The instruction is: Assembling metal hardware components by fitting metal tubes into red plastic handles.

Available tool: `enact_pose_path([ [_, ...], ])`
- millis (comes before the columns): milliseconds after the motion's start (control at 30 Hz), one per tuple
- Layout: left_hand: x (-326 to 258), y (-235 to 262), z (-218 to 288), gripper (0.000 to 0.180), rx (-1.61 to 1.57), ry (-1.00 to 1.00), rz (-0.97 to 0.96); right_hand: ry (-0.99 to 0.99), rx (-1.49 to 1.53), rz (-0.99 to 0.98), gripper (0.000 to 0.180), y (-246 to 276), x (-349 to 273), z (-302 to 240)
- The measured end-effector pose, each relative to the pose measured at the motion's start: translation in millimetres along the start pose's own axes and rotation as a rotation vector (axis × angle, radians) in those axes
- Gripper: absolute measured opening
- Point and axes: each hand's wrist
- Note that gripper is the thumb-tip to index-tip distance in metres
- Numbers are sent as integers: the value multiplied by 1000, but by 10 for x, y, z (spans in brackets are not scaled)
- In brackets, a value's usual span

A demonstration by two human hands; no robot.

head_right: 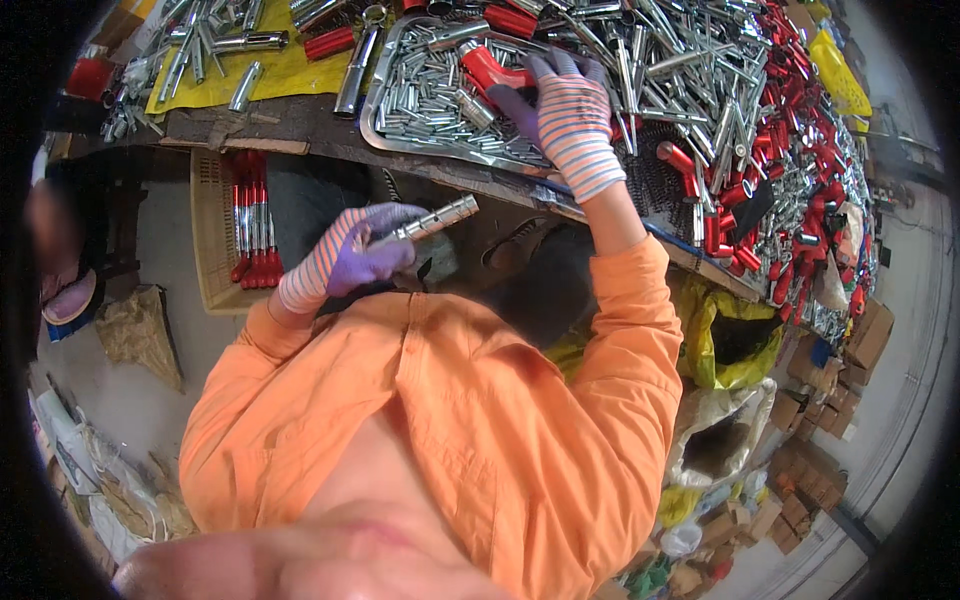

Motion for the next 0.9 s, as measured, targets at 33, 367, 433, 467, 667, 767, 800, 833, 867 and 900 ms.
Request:
enact_pose_path([
  [33,49,58,47,41,-7,-113,59,17,95,-11,52,12,35,94],
  [367,867,658,335,37,616,-719,490,34,15,177,50,-298,890,-20],
  [433,793,660,379,39,657,-627,501,-61,73,-42,48,-150,1022,-106],
  [467,831,625,417,39,684,-620,501,18,183,86,45,-253,1098,208],
  [667,847,713,416,36,819,-708,504,-120,-116,-351,43,-121,1453,-164],
  [767,834,654,483,39,869,-578,541,-163,-51,-318,25,-170,1456,-127],
  [800,791,723,423,39,877,-584,557,-110,-50,-358,36,-98,1399,-327],
  [833,869,664,460,40,861,-578,521,-45,-74,-226,36,-231,1343,-42],
  [867,960,601,494,40,845,-572,484,19,-104,-97,36,-343,1274,252],
  [900,933,758,361,41,841,-567,508,-119,-5,-176,36,-164,1205,-69],
])
Point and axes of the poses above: each hand's wrist, its own x-axis towards the middle knuckle, its own y-axis out of the back of the hand, z = x × y, and after that the axes turned 4 degrees about -y, right-handed
